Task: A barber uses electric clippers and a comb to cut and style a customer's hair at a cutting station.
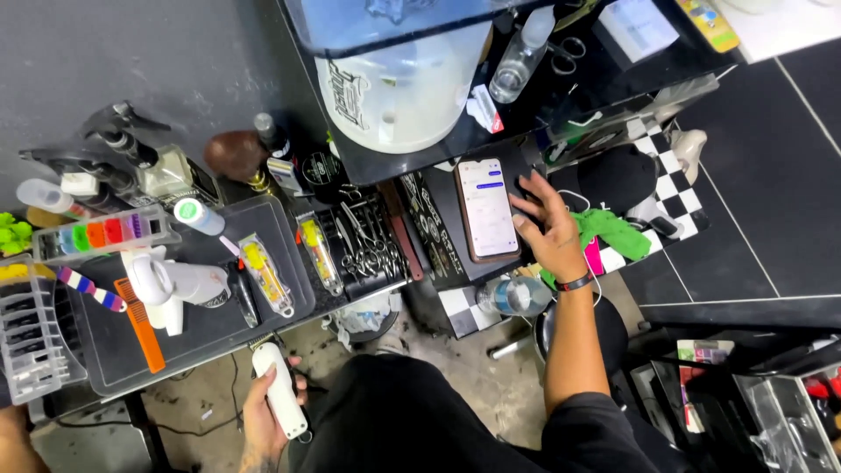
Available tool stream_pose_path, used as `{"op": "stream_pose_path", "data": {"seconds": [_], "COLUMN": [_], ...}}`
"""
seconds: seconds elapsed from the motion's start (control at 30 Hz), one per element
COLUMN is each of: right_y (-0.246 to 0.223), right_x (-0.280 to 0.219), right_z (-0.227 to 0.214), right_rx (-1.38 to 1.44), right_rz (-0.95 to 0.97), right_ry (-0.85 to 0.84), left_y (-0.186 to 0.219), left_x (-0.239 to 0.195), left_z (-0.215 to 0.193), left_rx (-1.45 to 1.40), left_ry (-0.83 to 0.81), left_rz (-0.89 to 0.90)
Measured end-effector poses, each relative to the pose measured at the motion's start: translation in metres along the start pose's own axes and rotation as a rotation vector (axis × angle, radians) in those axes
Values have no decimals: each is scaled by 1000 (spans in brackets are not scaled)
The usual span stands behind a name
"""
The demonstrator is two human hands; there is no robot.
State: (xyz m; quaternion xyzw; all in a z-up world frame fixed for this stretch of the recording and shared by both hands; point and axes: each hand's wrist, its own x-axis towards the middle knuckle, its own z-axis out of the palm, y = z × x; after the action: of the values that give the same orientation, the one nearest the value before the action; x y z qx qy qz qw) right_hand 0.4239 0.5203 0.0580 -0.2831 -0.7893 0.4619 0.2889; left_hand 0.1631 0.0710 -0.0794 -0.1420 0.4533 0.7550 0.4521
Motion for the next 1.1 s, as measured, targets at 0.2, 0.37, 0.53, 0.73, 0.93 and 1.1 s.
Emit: {"op": "stream_pose_path", "data": {"seconds": [0.2,0.37,0.53,0.73,0.93,1.1], "right_y": [12,3,-4,-8,8,3], "right_x": [-2,0,6,9,10,12], "right_z": [2,5,14,19,16,18], "right_rx": [38,27,12,-46,34,35], "right_rz": [70,44,150,192,209,226], "right_ry": [32,55,180,235,309,319], "left_y": [-1,-1,-1,1,-2,-2], "left_x": [3,-4,-4,-1,-4,-5], "left_z": [-2,5,4,1,-2,-4], "left_rx": [22,17,-8,-17,-25,-38], "left_ry": [8,-58,-53,-55,-51,-40], "left_rz": [-16,-2,6,19,15,17]}}
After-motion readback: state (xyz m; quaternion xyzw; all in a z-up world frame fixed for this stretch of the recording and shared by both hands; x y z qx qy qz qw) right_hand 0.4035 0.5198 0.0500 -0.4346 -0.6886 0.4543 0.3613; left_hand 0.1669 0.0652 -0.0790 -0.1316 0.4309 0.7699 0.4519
